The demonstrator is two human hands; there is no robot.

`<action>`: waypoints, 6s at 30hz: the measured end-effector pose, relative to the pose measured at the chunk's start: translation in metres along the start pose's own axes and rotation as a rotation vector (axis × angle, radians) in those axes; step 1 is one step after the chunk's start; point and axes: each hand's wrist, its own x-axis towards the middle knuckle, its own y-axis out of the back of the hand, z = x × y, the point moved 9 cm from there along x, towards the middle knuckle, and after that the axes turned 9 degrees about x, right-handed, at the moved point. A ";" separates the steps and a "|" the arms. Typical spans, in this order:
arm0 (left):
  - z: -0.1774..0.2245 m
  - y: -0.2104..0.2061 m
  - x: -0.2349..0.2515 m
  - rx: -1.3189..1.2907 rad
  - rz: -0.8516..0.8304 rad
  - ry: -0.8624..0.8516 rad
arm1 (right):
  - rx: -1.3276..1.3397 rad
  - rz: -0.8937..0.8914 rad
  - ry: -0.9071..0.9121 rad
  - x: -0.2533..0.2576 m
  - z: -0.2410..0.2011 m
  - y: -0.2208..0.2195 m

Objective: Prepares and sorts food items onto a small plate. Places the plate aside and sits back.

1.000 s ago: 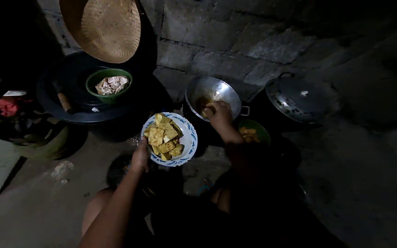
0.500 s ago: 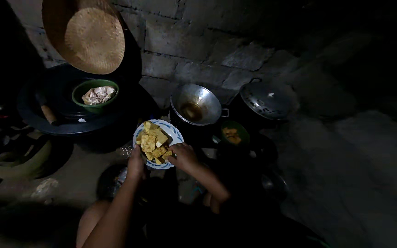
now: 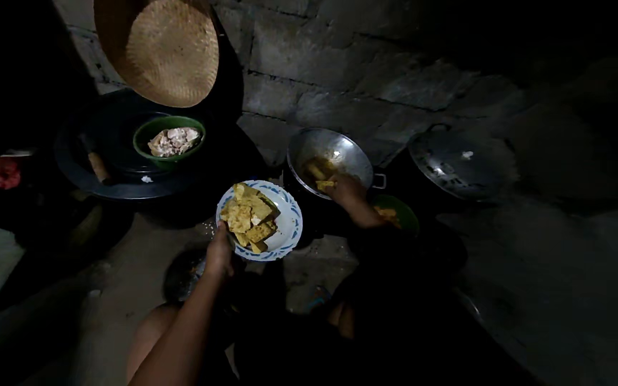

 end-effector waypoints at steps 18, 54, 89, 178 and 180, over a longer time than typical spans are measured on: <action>0.004 0.005 -0.004 0.171 0.054 -0.224 | 0.151 -0.288 0.049 -0.115 -0.124 -0.109; 0.009 0.013 -0.003 -0.080 0.087 -0.067 | -0.050 -0.425 0.384 -0.091 -0.133 -0.073; -0.001 -0.004 0.007 -0.031 0.074 -0.018 | -0.048 -0.167 0.244 -0.049 -0.083 -0.014; 0.002 0.001 -0.001 0.031 0.013 -0.075 | 0.055 -0.371 -0.013 -0.094 -0.120 -0.112; 0.001 -0.001 0.000 0.010 0.025 -0.075 | 0.021 -0.398 -0.010 -0.091 -0.118 -0.108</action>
